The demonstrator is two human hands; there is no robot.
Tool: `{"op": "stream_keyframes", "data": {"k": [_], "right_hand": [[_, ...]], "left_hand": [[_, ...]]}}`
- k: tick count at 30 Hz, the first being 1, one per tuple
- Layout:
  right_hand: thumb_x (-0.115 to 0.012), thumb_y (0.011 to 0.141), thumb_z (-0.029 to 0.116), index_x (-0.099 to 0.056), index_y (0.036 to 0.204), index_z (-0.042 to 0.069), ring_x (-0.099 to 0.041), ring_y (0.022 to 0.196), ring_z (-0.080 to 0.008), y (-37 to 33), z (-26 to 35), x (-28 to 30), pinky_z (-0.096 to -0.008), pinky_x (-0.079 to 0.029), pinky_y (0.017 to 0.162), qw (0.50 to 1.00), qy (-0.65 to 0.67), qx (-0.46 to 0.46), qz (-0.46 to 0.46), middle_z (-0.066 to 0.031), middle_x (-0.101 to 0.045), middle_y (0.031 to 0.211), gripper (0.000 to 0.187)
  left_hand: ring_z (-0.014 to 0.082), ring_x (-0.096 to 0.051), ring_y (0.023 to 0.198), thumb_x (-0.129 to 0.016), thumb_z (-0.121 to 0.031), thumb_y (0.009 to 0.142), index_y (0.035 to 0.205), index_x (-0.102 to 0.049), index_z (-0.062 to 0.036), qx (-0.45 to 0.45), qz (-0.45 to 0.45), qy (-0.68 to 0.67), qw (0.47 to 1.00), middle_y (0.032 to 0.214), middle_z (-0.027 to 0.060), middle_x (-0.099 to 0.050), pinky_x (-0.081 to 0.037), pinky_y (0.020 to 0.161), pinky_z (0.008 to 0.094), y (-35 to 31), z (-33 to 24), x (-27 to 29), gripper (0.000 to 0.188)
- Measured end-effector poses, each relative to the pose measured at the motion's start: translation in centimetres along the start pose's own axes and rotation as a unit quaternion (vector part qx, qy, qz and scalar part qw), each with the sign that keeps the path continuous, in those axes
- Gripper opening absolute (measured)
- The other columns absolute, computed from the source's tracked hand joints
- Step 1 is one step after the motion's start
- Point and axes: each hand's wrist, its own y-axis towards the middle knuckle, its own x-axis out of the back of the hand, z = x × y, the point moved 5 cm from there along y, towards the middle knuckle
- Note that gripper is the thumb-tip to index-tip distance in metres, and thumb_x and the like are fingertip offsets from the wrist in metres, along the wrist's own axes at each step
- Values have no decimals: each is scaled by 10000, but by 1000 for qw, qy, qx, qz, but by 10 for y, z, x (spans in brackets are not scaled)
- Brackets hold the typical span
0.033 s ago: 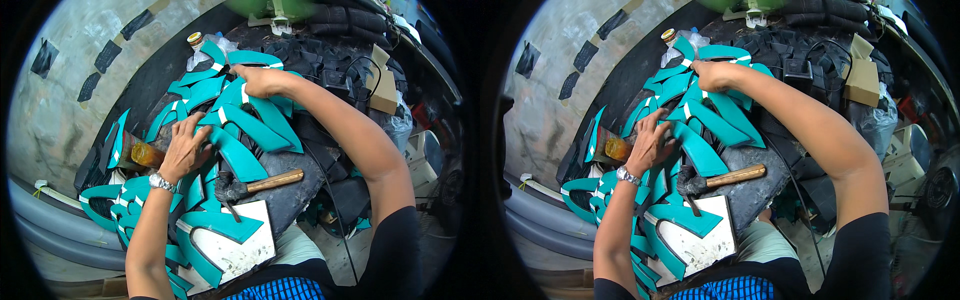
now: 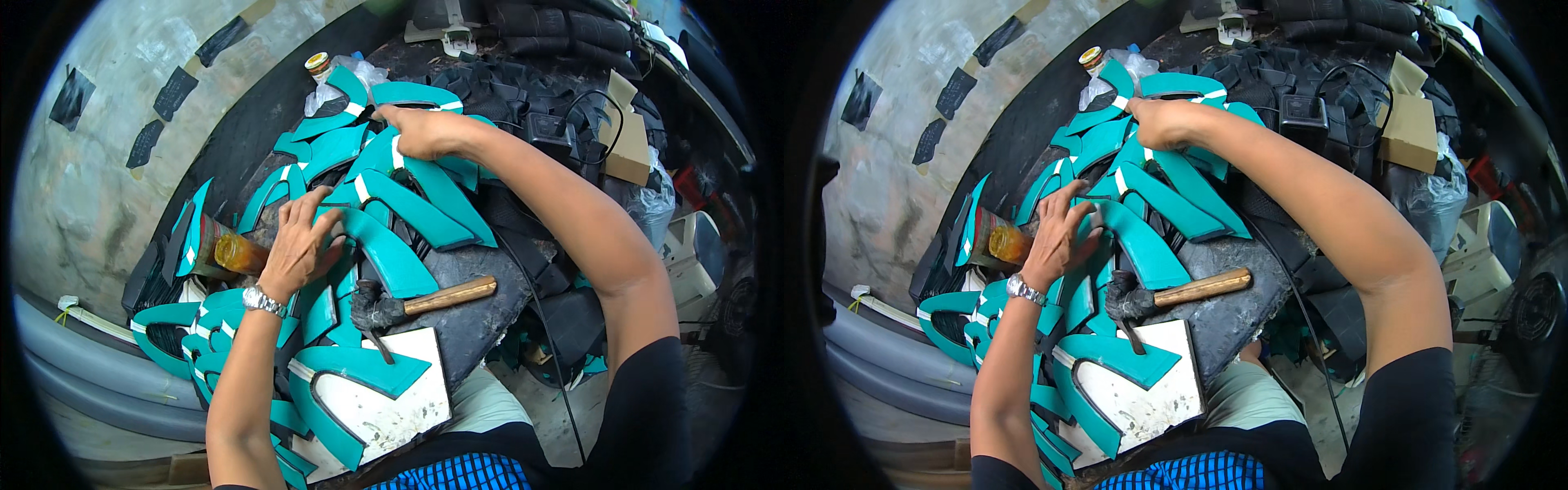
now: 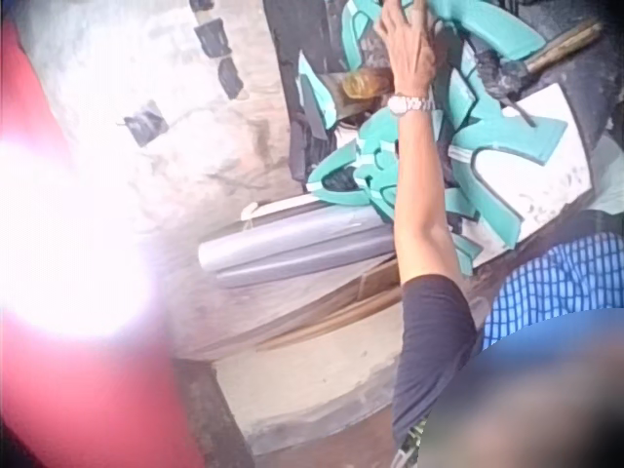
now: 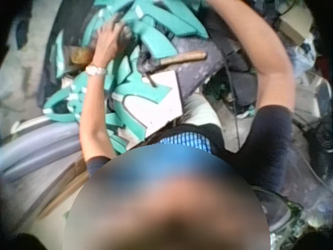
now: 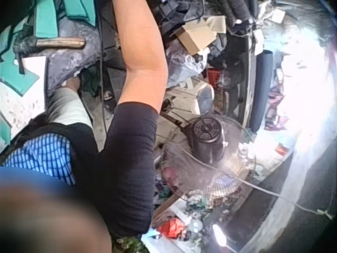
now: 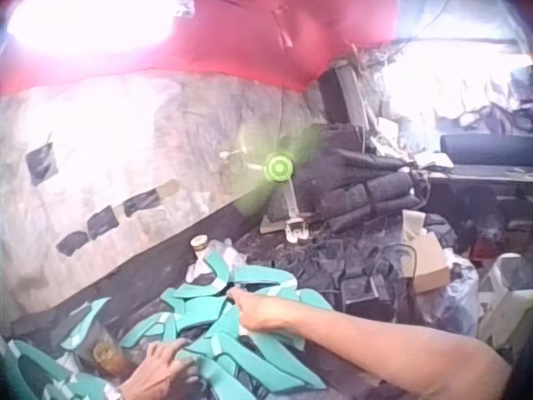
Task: The person assembles teal and black shoe parts on a workbench, aligning and pressing pieces together. They use a hammer to tap parts into place and later use scissors to trim a white foam insert, fitting it into a teal shoe component.
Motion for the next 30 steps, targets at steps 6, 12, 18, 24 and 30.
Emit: {"op": "stream_keyframes", "data": {"k": [6,12,18,24,30], "right_hand": [[-486,795,-94,-341,1460,39,-684,1003,-282,-10,7,1,-359,-584,721,972,232,-28,9,-245,-566,1211,693],[-444,851,-123,-254,1462,-12,-700,858,-385,8,33,-12,-470,-618,771,882,469,-7,53,-357,-427,1272,649],[-544,754,-79,-699,902,15,-672,716,-198,79,64,-37,-295,-561,666,990,32,136,29,-133,-679,885,234],[-565,792,1,-712,813,51,-689,745,-141,108,112,-62,-259,-539,725,989,121,72,43,-119,-706,819,156],[-533,894,86,-696,914,46,-701,748,-113,90,133,-69,-265,-548,768,957,272,-19,100,-99,-729,841,169]], "left_hand": [[401,-477,1177,-782,-144,714,1257,-441,-66,27,-9,-92,995,1313,205,-473,-384,981,486,-9,-2,-4,647],[387,-482,1156,-734,-290,719,1365,-386,-41,141,-1,-127,982,1284,237,-481,-373,988,474,-1,-27,-2,775],[356,-436,1286,-653,-269,793,1442,-255,-34,287,-88,-315,900,1385,225,-407,-414,1043,499,-8,-15,14,797],[274,-381,1333,-705,-319,790,1490,-169,-74,332,-126,-323,877,1434,155,-361,-356,1093,398,-18,-10,14,916],[223,-540,1087,-787,-254,795,1469,-145,-61,392,-81,-343,850,1195,108,-514,-445,975,341,-35,-14,7,951]]}}
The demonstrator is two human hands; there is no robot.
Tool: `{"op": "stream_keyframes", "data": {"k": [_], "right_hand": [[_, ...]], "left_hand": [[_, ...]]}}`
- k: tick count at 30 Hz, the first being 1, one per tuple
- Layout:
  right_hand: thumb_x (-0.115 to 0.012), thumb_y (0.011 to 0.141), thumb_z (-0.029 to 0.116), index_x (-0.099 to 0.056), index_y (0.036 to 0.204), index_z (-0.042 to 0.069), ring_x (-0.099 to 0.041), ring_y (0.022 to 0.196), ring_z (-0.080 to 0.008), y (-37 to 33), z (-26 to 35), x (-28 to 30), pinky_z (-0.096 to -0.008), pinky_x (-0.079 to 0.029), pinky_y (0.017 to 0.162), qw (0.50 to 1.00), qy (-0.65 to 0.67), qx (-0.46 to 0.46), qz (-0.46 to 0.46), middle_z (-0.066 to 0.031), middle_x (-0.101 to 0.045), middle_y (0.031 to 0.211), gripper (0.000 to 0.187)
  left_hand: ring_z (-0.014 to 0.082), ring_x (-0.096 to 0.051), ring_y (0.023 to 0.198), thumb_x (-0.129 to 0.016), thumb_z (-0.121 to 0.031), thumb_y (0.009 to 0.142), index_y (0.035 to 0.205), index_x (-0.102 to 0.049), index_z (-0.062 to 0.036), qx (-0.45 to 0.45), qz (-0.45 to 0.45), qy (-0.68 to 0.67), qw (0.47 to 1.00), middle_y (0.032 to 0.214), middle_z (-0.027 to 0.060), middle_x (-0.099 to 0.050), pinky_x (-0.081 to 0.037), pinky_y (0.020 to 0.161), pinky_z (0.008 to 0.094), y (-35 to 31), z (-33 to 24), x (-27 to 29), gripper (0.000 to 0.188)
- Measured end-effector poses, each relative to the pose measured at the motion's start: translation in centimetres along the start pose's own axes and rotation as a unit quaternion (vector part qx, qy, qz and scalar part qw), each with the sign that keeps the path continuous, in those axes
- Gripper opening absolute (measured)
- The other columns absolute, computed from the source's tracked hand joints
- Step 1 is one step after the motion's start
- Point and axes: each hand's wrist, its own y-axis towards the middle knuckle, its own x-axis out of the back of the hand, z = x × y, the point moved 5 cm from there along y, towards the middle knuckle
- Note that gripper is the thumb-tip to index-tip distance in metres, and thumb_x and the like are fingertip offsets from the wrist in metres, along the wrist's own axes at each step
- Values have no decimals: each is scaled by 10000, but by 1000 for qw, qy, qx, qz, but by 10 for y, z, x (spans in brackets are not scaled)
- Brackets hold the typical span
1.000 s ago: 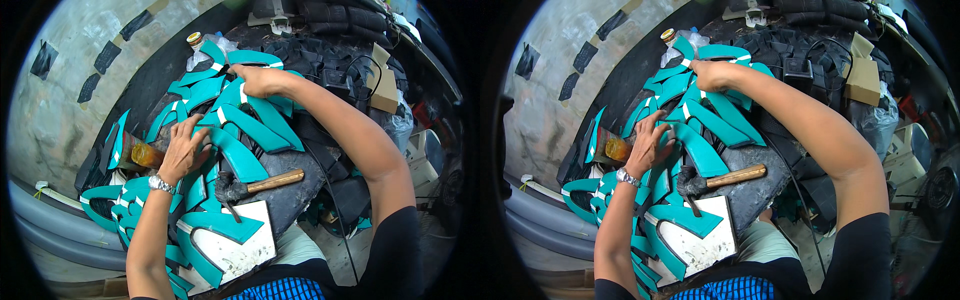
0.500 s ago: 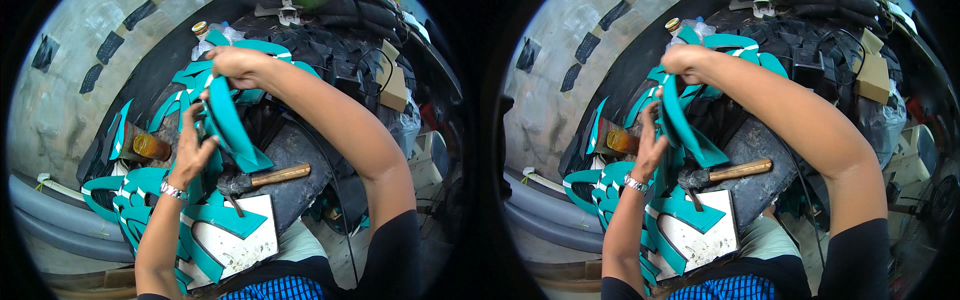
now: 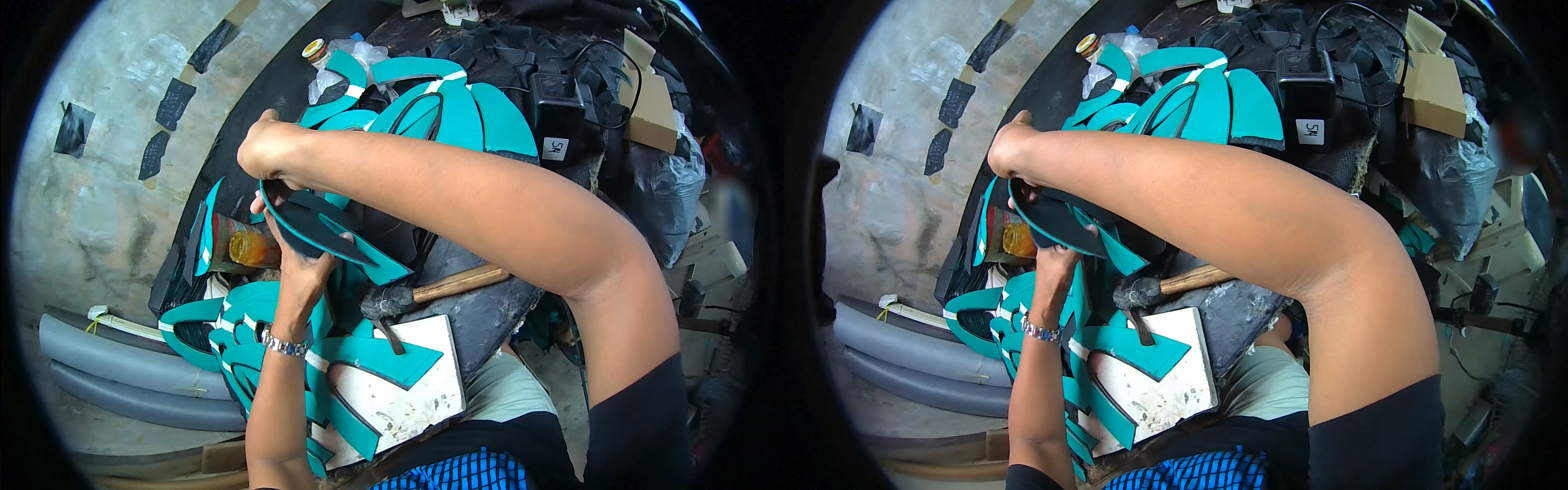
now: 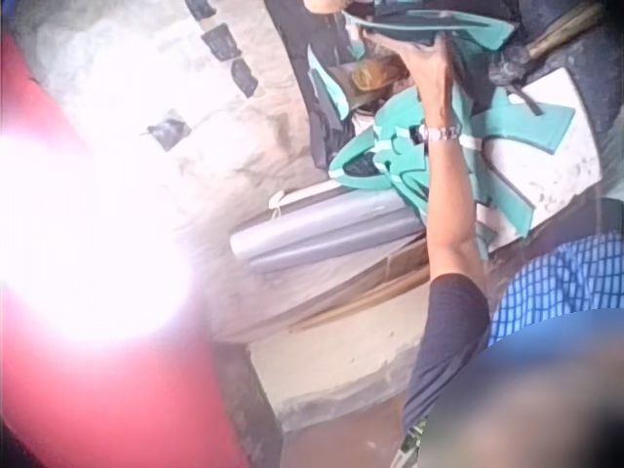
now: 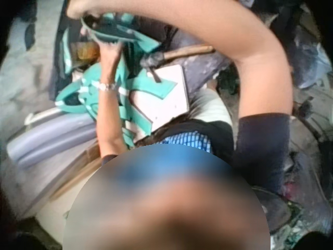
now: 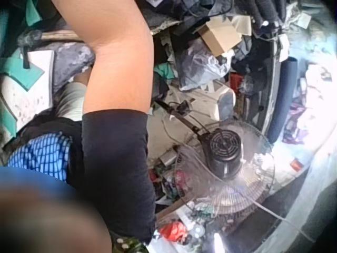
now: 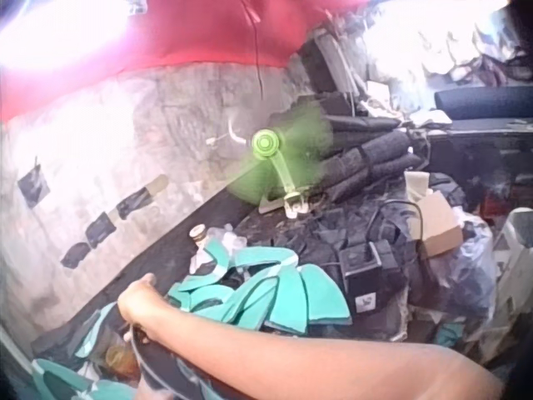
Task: The person assembles teal and black shoe parts on a workbench, aligning and pressing pieces together. They use a hammer to tap parts into place and later use scissors to trim a white foam insert, fitting it into a teal shoe component.
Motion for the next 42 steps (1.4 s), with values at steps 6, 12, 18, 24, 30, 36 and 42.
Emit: {"op": "stream_keyframes", "data": {"k": [6,12,18,24,30,36,42], "right_hand": [[-510,980,165,-687,972,46,-699,740,-67,-29,-8,11,-240,-539,826,980,173,-97,3,-45,-750,842,213],[-627,882,138,-571,1004,25,-701,704,-270,-79,-29,93,-354,-605,630,945,-222,210,-114,-159,-682,814,175],[-527,772,-79,-358,1462,119,-557,1123,-384,-135,-77,109,-501,-451,903,744,-535,177,-359,-229,-551,1221,737],[-639,734,-34,-295,1522,233,-506,1213,-321,-158,-115,12,-560,-328,1045,794,-520,314,1,-162,-582,1235,900],[-627,854,71,-275,1527,290,-556,1202,-264,-144,-119,6,-616,-235,1116,764,-535,362,10,-146,-655,1122,790],[-584,854,7,-283,1523,295,-637,1013,-257,-122,-74,8,-591,-239,1111,785,-497,370,-9,-78,-675,922,788],[-583,801,-45,-306,1516,319,-644,888,-236,-103,-49,3,-523,-268,1088,778,-542,318,13,-36,-633,778,849]], "left_hand": [[146,-470,777,-747,-258,855,1011,-418,-25,72,18,83,994,852,32,-492,-411,695,314,2,1,-22,431],[365,-290,1429,-602,-153,919,1561,23,-111,14,-12,-18,1000,1536,290,-244,-296,1148,448,5,-1,-10,897],[373,-382,1378,-620,-178,906,1465,-373,-40,20,16,38,999,1479,263,-377,-367,1101,454,-13,7,17,626],[430,-438,1311,-642,-169,818,1398,-445,4,-32,120,184,975,1447,275,-399,-374,1090,447,-35,-2,1,636],[415,-376,1369,-723,-373,751,1473,-344,-3,6,190,149,970,1479,286,-355,-334,1120,468,-41,-4,-6,895],[374,-338,1403,-737,-468,776,1504,-260,18,3,160,17,987,1511,285,-316,-273,1155,436,-36,-11,2,997],[326,-279,1439,-514,-461,905,1509,-311,-28,75,111,-128,983,1535,217,-317,-217,1169,416,-38,0,12,770]]}}
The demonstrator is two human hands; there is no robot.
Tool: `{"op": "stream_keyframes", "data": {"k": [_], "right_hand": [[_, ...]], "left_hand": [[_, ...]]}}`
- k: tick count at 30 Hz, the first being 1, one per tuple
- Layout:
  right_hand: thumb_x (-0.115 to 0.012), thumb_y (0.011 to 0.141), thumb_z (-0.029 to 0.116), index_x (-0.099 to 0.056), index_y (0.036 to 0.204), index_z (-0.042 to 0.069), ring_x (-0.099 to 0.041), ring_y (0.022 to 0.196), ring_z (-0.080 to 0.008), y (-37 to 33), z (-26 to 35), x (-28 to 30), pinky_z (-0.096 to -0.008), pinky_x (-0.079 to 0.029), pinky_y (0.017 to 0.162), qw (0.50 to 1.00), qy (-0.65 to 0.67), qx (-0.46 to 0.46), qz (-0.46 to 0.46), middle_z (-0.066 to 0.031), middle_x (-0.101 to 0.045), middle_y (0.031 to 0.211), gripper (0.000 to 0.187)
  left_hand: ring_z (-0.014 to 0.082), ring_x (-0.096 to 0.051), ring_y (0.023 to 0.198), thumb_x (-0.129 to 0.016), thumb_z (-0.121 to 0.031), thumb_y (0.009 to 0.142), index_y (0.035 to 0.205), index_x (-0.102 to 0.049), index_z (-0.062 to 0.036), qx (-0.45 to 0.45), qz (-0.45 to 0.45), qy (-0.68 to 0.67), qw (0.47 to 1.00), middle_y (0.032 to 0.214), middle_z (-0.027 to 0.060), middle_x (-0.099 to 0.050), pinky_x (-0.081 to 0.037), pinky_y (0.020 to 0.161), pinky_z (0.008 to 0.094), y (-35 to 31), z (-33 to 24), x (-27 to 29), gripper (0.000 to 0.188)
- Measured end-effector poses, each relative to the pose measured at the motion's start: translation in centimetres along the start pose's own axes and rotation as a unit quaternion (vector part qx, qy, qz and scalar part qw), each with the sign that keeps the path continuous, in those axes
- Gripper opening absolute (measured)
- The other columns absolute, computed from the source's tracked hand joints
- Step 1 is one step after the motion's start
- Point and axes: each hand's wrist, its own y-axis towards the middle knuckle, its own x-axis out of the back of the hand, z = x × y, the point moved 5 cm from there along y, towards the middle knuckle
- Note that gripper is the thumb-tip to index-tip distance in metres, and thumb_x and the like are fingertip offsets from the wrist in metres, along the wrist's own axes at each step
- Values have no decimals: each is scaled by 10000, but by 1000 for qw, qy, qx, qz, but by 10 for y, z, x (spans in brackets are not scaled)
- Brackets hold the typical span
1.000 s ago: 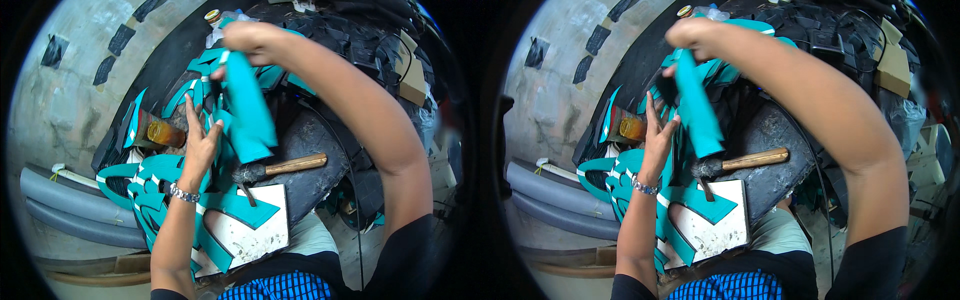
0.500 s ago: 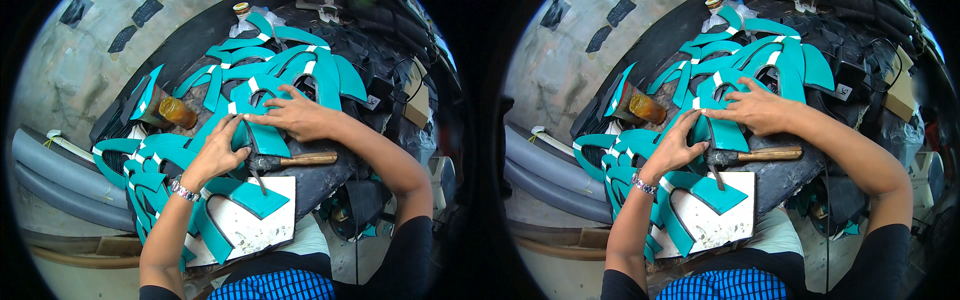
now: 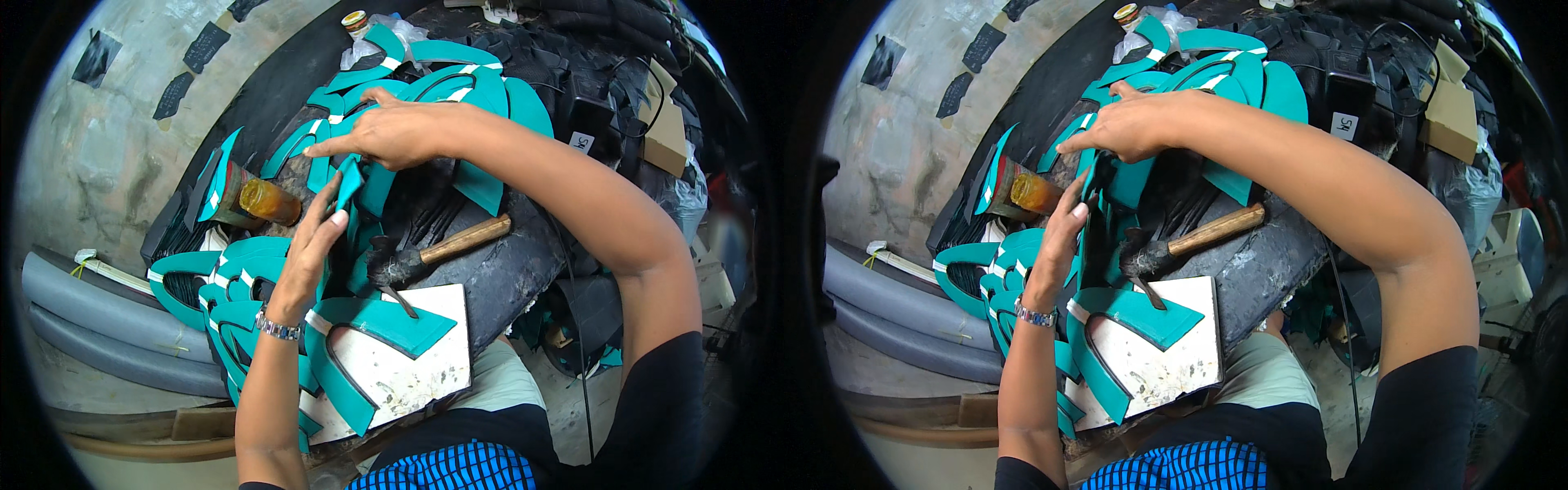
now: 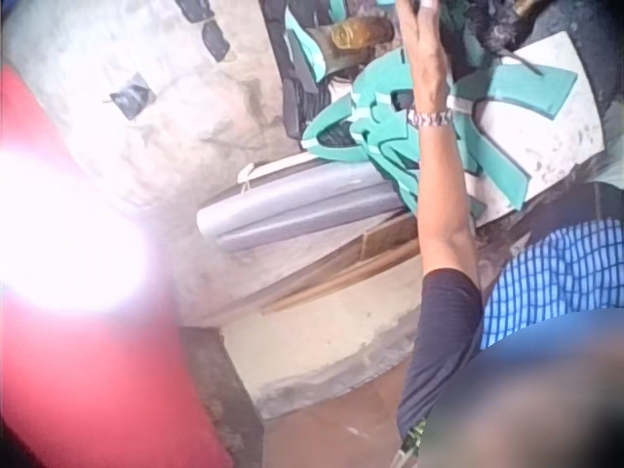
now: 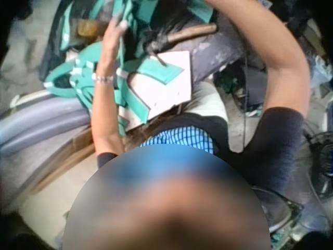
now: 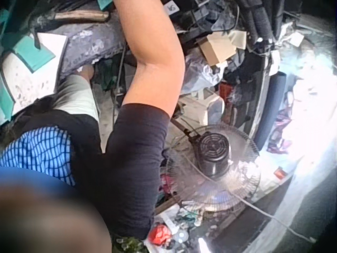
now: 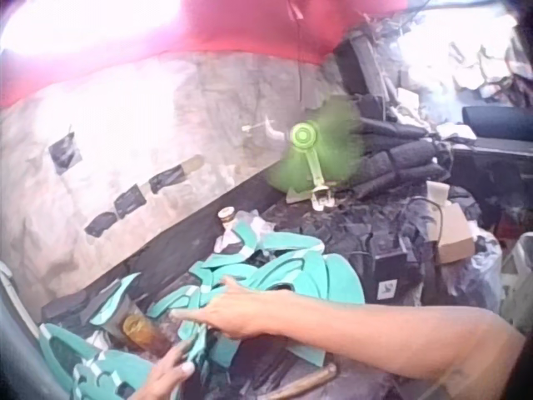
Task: The person assembles teal and black shoe parts on a workbench, aligning and pressing pieces together. They use a hammer to tap parts into place and later use scissors to trim a white foam insert, fitting it into a teal shoe component.
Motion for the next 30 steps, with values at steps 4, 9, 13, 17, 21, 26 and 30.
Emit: {"op": "stream_keyframes", "data": {"k": [4,9,13,17,21,26,30], "right_hand": [[-560,801,-67,-300,1521,306,-648,851,-247,-6,0,5,-502,-277,1079,999,25,10,-40,-61,-644,761,852],[-560,778,-58,-288,1525,265,-634,974,-311,-35,-7,-4,-486,-360,1043,992,97,-47,68,-128,-664,976,858],[-564,741,-79,-246,1539,265,-616,1044,-378,-64,-1,-23,-454,-462,957,963,153,-127,180,-197,-626,1150,925],[-561,775,-56,-272,1527,247,-609,1126,-334,-63,-6,-10,-423,-490,944,948,218,-160,170,-203,-611,1202,860],[-588,929,120,-450,1426,161,-642,971,-226,-39,-30,57,-371,-511,888,974,179,-118,-68,-113,-633,1066,518],[-549,972,276,-573,1305,94,-615,932,-144,-67,-20,105,-286,-482,847,889,269,-168,-331,-57,-640,1004,380],[-554,980,255,-596,1099,29,-552,806,-115,-131,43,60,-265,-441,719,842,255,-274,-389,-38,-599,900,259]], "left_hand": [[320,-252,1453,-482,-489,914,1509,-305,-17,-28,0,13,1000,1548,213,-300,-176,1181,415,3,3,2,779],[319,-241,1459,-463,-519,925,1505,-309,-13,-32,0,55,998,1544,214,-312,-164,1184,414,0,6,5,785],[360,-354,1400,-403,-637,925,1509,-333,-86,-24,-30,61,997,1496,236,-376,-224,1166,484,-1,4,13,806],[344,-409,1367,-370,-519,997,1458,-387,0,-58,-79,7,995,1459,226,-431,-262,1160,456,-20,-14,25,694],[314,-470,1322,-373,-339,1036,1357,-497,59,-158,-175,-18,972,1358,232,-533,-328,1125,399,-74,-43,40,526],[333,-493,1282,-341,-164,987,1330,-509,78,-267,-385,183,865,1338,250,-537,-354,1098,431,-190,-51,41,452],[415,-360,1357,-391,-231,961,1343,-449,38,-218,-412,337,818,1433,290,-376,-288,1116,520,-286,-14,1,471]]}}
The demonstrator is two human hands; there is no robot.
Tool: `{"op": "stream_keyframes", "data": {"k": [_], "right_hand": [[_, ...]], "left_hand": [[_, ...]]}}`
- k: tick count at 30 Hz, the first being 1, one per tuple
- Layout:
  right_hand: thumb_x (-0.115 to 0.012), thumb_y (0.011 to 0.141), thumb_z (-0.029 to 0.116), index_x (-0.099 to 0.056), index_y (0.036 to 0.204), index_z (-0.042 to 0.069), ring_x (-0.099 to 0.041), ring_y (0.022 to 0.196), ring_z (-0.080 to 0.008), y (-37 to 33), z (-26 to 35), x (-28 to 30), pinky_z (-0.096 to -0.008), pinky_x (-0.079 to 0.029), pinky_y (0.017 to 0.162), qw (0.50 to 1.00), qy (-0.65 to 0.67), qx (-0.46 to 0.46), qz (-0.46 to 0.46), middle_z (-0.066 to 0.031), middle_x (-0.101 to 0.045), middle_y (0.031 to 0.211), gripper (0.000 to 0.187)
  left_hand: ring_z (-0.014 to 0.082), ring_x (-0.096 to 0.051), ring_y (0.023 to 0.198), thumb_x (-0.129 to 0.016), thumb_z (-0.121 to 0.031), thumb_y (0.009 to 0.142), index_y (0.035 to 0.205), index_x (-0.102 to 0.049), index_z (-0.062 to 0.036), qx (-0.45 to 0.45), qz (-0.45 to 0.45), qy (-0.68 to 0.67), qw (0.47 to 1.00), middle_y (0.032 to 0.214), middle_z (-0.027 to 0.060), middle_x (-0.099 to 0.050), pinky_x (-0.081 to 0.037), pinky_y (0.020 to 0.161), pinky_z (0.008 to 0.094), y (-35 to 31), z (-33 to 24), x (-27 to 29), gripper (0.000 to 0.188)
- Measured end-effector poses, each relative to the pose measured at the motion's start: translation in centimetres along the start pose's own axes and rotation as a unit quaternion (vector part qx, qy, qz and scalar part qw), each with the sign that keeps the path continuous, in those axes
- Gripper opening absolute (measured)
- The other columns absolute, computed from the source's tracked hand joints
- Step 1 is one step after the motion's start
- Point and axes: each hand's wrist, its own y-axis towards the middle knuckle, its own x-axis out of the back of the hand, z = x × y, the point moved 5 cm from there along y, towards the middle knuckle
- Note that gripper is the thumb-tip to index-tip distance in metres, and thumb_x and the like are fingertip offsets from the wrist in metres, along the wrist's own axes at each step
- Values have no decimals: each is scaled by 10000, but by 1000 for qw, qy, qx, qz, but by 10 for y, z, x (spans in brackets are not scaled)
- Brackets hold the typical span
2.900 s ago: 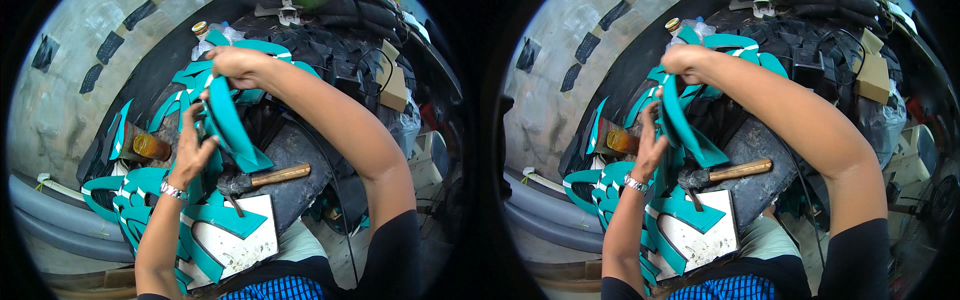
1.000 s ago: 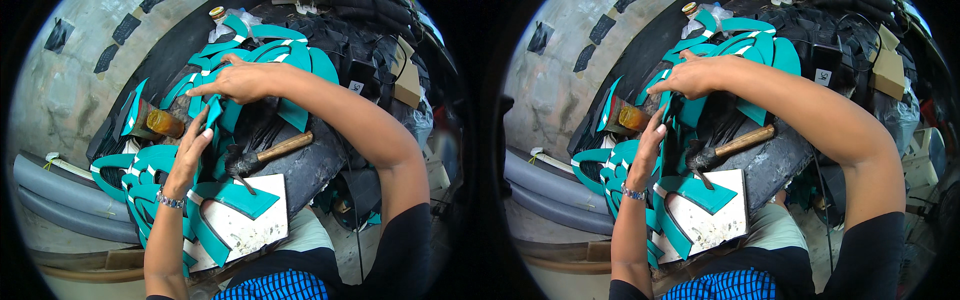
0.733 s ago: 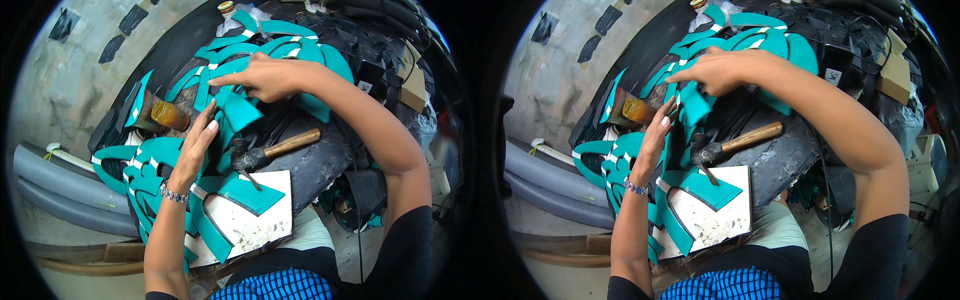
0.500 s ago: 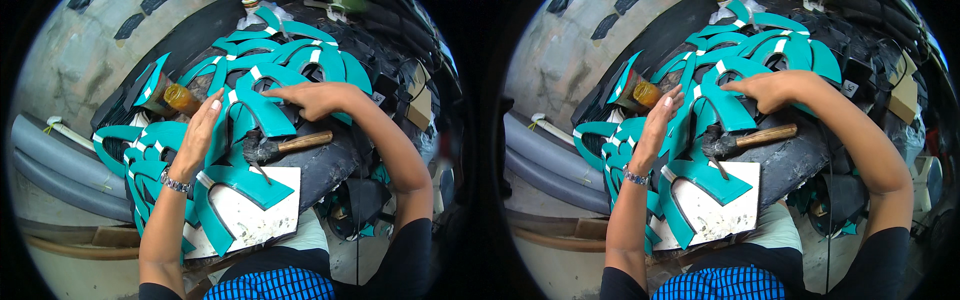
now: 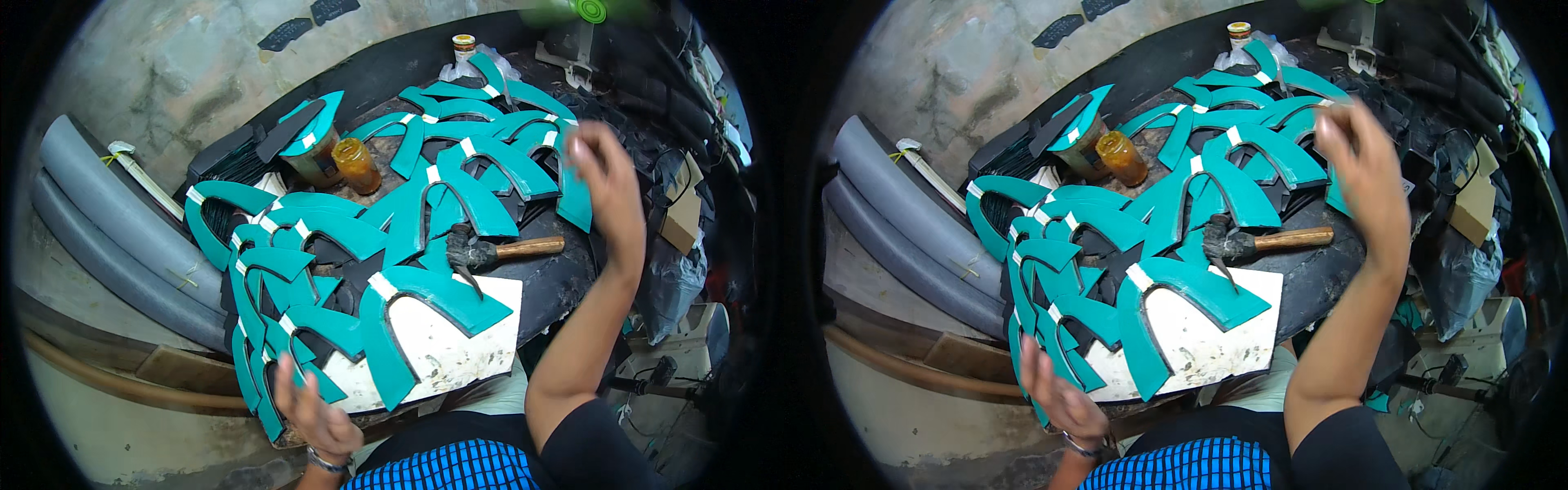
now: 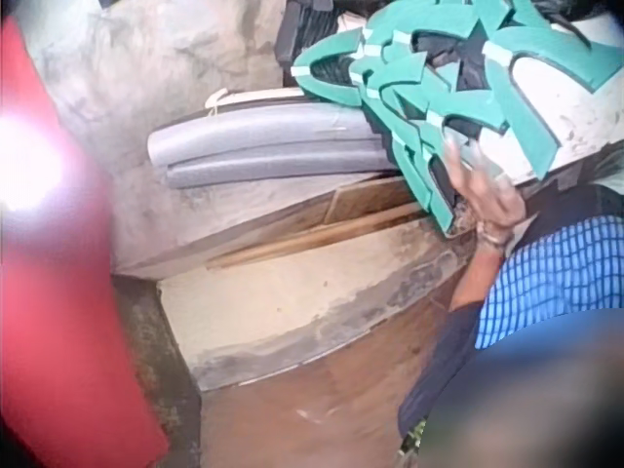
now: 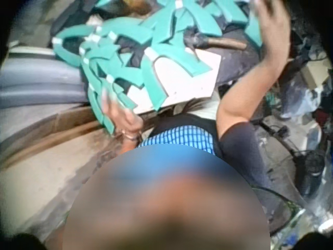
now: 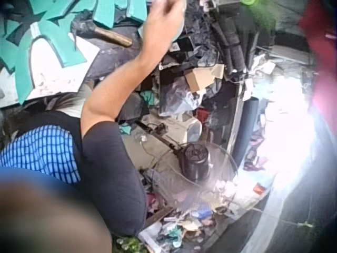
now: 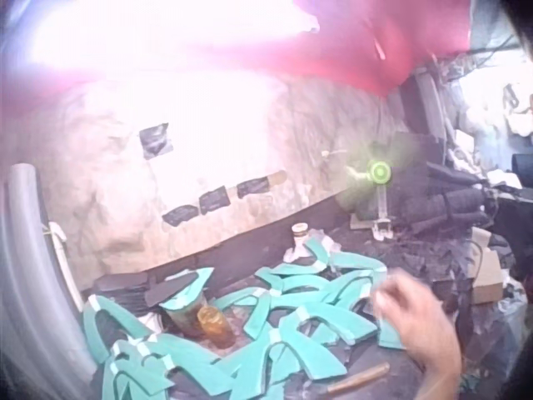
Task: The person assembles teal and black shoe parts on a workbench, aligning and pressing pieces together. They use a hammer to tap parts into place and later use scissors to trim a white foam insert, fitting it into a teal shoe component.
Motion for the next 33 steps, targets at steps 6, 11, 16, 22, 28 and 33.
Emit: {"op": "stream_keyframes", "data": {"k": [6,11,16,22,28,33], "right_hand": [[-615,947,189,-464,829,-10,-446,682,-193,-133,-25,-6,-333,-397,636,977,-163,-126,-51,-92,-418,735,276],[-633,897,125,-514,852,-50,-527,762,-367,-184,-40,-20,-441,-430,692,957,-270,-102,20,-181,-480,926,217],[-628,895,138,-551,891,-45,-551,877,-391,-187,-37,-27,-468,-471,770,929,-368,-27,43,-183,-508,1035,199],[-546,917,119,-593,937,-10,-574,941,-363,-199,-35,-42,-437,-494,835,865,-476,-71,145,-188,-549,1076,138],[-468,866,18,-541,1024,-31,-559,1045,-350,-210,-27,-45,-395,-476,915,850,-516,11,108,-225,-548,1164,181],[-481,855,21,-537,1032,20,-553,997,-347,-210,-31,-36,-425,-475,853,895,-436,-36,88,-161,-541,1041,186]], "left_hand": [[443,-305,1362,-557,-285,895,1324,-465,-60,17,48,12,999,1437,307,-322,-202,1112,626,-103,18,2,493],[430,-291,1373,-611,-262,861,1342,-476,-100,45,13,4,999,1443,273,-337,-174,1136,599,-125,31,-13,525],[456,-256,1387,-578,-237,863,1350,-471,-49,3,2,47,999,1471,292,-314,-180,1137,597,-126,27,-14,533],[471,-248,1388,-544,-182,886,1309,-515,-21,32,6,69,997,1467,293,-326,-194,1132,607,-111,25,-14,453],[488,-249,1388,-544,-107,886,1249,-579,1,10,34,94,995,1462,276,-367,-231,1127,593,-104,21,-18,379],[420,-273,1403,-534,-122,866,1165,-664,-36,3,54,113,992,1419,213,-472,-176,1144,589,-104,23,-27,337]]}}
